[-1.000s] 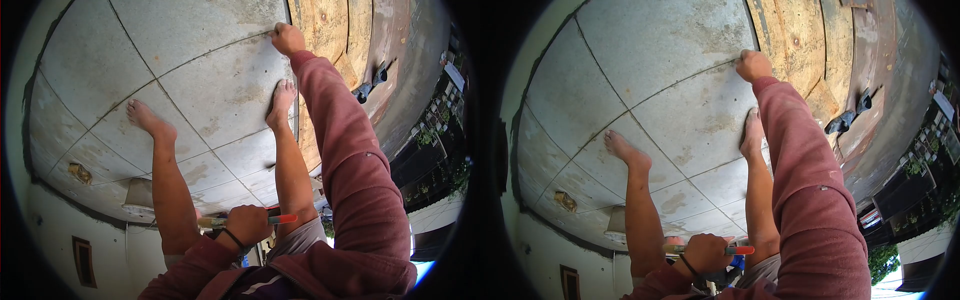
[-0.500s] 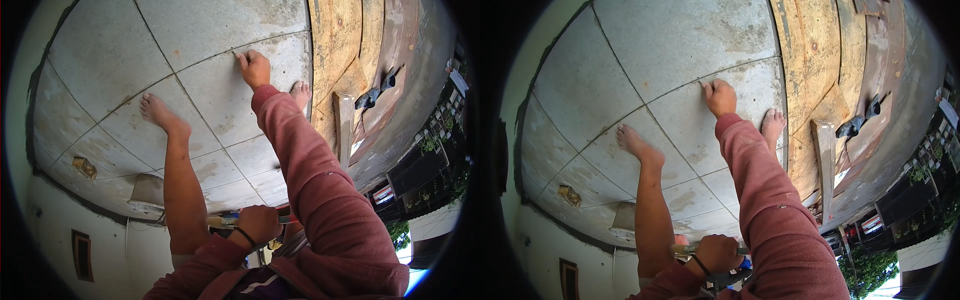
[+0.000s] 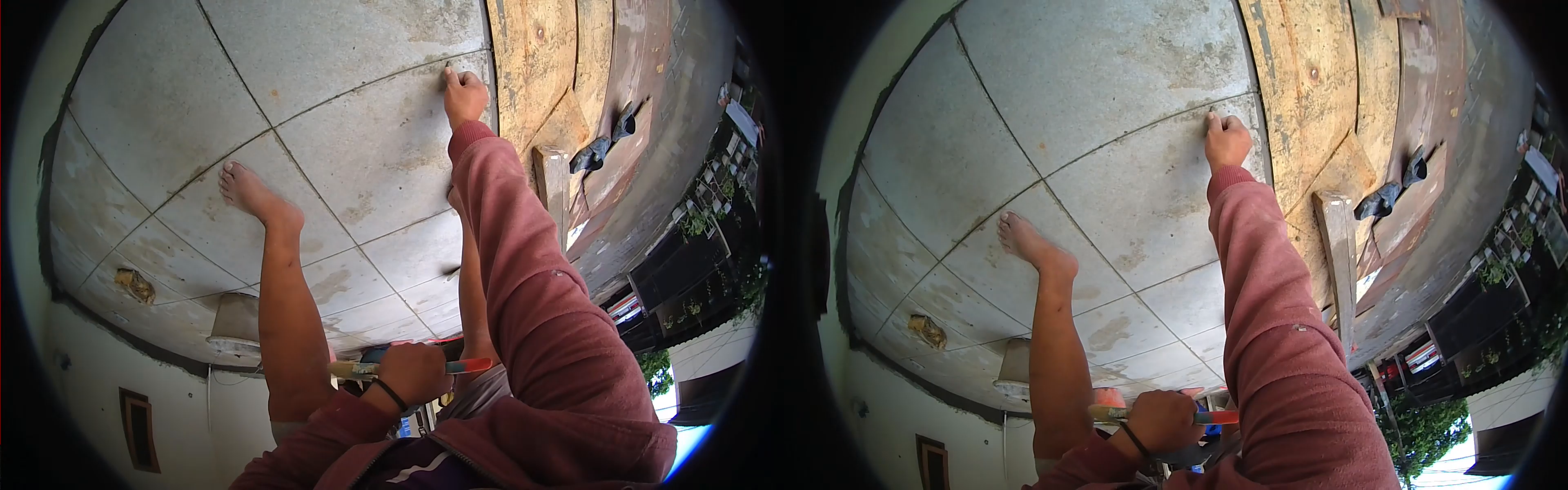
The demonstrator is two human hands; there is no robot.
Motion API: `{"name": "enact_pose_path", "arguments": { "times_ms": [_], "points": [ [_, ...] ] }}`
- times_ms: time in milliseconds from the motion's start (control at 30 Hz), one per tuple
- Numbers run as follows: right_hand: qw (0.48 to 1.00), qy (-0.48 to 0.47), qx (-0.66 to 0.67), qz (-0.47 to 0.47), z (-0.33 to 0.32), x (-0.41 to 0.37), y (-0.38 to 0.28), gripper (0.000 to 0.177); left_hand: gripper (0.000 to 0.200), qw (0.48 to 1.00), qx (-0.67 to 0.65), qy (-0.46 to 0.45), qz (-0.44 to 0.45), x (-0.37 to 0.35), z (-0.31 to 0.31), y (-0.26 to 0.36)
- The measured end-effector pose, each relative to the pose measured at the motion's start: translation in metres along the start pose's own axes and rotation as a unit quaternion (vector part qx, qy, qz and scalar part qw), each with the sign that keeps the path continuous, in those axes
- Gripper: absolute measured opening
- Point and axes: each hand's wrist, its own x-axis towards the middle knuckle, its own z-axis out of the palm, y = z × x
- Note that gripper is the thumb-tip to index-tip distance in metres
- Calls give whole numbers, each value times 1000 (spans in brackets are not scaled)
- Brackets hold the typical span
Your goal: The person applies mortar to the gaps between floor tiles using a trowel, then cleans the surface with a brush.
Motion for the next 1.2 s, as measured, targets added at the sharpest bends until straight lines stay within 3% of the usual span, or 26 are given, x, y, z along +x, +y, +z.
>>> {"name": "enact_pose_path", "arguments": {
  "times_ms": [67, 133, 167, 233, 300, 367, 433, 467, 500, 567, 633, 667, 767, 833, 900, 967, 1067, 1100, 1133, 1167, 1200],
  "points": [
    [998, -26, 18, -48, 10, -13, 3, 34, 31, 1000, -8, -7, 18, 0, 5, 3],
    [989, -113, 68, -67, 21, -25, 8, 31, 30, 1000, -20, -12, 19, 1, 4, 3],
    [997, -58, 50, -9, 13, -20, 4, 29, 30, 1000, -12, 4, 1, 0, 3, 1],
    [995, -35, 48, 77, -1, -14, -5, 28, 30, 1000, -6, 22, -18, 1, -4, 1],
    [995, -56, 44, -76, 15, -22, 10, 31, 28, 998, 15, -45, -32, 2, -11, 6],
    [994, -65, 22, -85, 12, -18, 13, 32, 29, 999, 9, -33, -6, 3, 1, 4],
    [995, -1, 89, 43, 7, -9, 13, 33, 31, 1000, 2, -14, 11, 2, 11, -2],
    [998, -39, 43, 13, 7, -12, 11, 34, 30, 1000, 13, 0, 7, 1, 8, -1],
    [994, -73, 6, -79, 9, -16, 13, 34, 30, 999, 26, 16, 7, 3, 5, 0],
    [996, -48, 25, -67, 8, -12, 13, 34, 30, 1000, 18, -3, 0, 4, 2, 2],
    [998, -9, 66, 19, 3, -5, 10, 33, 29, 1000, 9, -20, -13, 1, 3, 1],
    [998, -41, 0, -43, 5, -9, 8, 34, 29, 1000, 6, -14, 3, 1, 4, 2],
    [992, -44, -70, -94, 0, -6, 11, 34, 29, 1000, -12, -12, -4, 3, 2, 3],
    [986, 125, -102, 53, 0, 26, 55, 24, 30, 999, -27, -14, -25, 1, 2, 1],
    [995, 66, -45, 52, -5, 55, 84, 19, 30, 999, -41, -3, -6, 2, -1, -3],
    [989, -84, 106, 60, -32, 22, 8, 26, 29, 999, -38, -1, -11, -1, -1, -3],
    [984, -141, 108, -17, -28, -9, -45, 27, 30, 992, -105, -67, 3, -5, -6, -2],
    [982, -154, 91, -65, -20, -18, -58, 26, 31, 993, -111, -24, -19, -5, -14, -11],
    [978, -177, 69, -82, -4, -31, -65, 21, 32, 980, -114, 141, -85, -2, -32, -35],
    [974, -200, 45, -100, 14, -46, -68, 17, 33, 905, -131, 373, -156, 9, -60, -74],
    [951, -263, 8, -166, 29, -63, -74, 11, 34, 772, -121, 591, -200, 31, -91, -131]
  ]
}}
